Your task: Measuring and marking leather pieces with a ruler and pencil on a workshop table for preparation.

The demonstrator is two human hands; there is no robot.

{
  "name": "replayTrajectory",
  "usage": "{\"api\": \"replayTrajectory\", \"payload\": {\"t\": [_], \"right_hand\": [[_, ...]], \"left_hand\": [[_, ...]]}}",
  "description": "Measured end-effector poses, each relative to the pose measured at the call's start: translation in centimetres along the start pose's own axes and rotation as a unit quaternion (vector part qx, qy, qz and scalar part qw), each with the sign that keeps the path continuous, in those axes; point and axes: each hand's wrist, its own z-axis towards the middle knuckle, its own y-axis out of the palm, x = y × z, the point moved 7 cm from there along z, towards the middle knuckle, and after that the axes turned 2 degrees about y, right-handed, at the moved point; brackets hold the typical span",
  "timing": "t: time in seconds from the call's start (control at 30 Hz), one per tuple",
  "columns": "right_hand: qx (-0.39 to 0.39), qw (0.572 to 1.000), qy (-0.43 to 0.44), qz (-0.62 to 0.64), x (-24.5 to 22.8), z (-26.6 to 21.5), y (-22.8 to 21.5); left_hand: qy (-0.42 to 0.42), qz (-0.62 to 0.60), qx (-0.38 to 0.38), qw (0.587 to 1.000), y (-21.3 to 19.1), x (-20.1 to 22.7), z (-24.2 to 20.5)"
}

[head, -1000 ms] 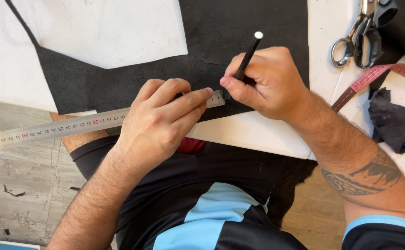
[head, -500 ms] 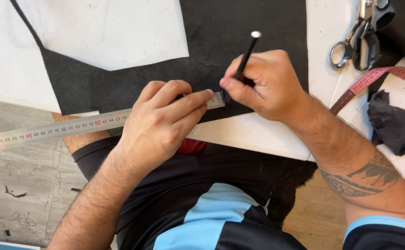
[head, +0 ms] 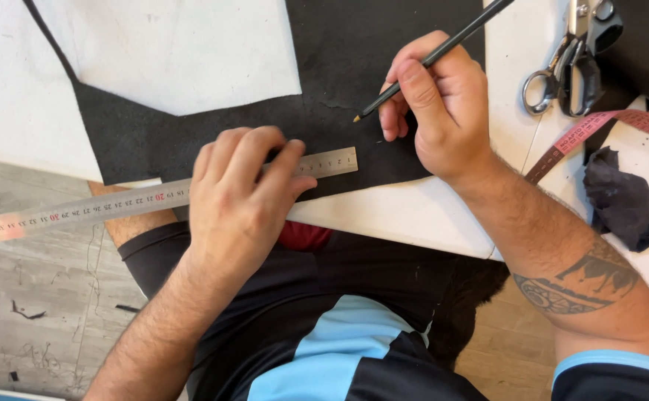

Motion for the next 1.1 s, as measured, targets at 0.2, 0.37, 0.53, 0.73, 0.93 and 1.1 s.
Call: {"api": "replayTrajectory", "payload": {"t": [0.2, 0.37, 0.53, 0.73, 0.93, 1.1], "right_hand": [[0.026, 0.997, 0.024, 0.065, 0.5, 0.3, -0.6], [0.012, 0.997, 0.019, 0.078, 0.2, 0.3, -0.6], [0.001, 0.994, 0.029, 0.107, -0.4, 0.1, -0.2], [-0.045, 0.989, 0.087, 0.107, -0.2, -1.9, 0.6], [-0.03, 0.991, 0.089, 0.099, 0.5, -3.7, 0.8], [-0.022, 0.994, 0.063, 0.089, 0.1, -3.8, 0.4]], "left_hand": [[-0.02, 0.041, -0.009, 0.999, 1.0, -0.2, -0.8], [-0.033, 0.002, -0.02, 0.999, 0.5, -0.8, -1.2], [-0.14, -0.071, -0.055, 0.986, -1.6, -3.3, -0.1], [-0.042, 0.044, -0.096, 0.994, -2.9, -5.4, 4.6], [0.034, 0.019, -0.139, 0.989, 4.7, -7.9, 6.4], [0.045, -0.003, -0.111, 0.993, 5.6, -7.9, 5.9]]}}
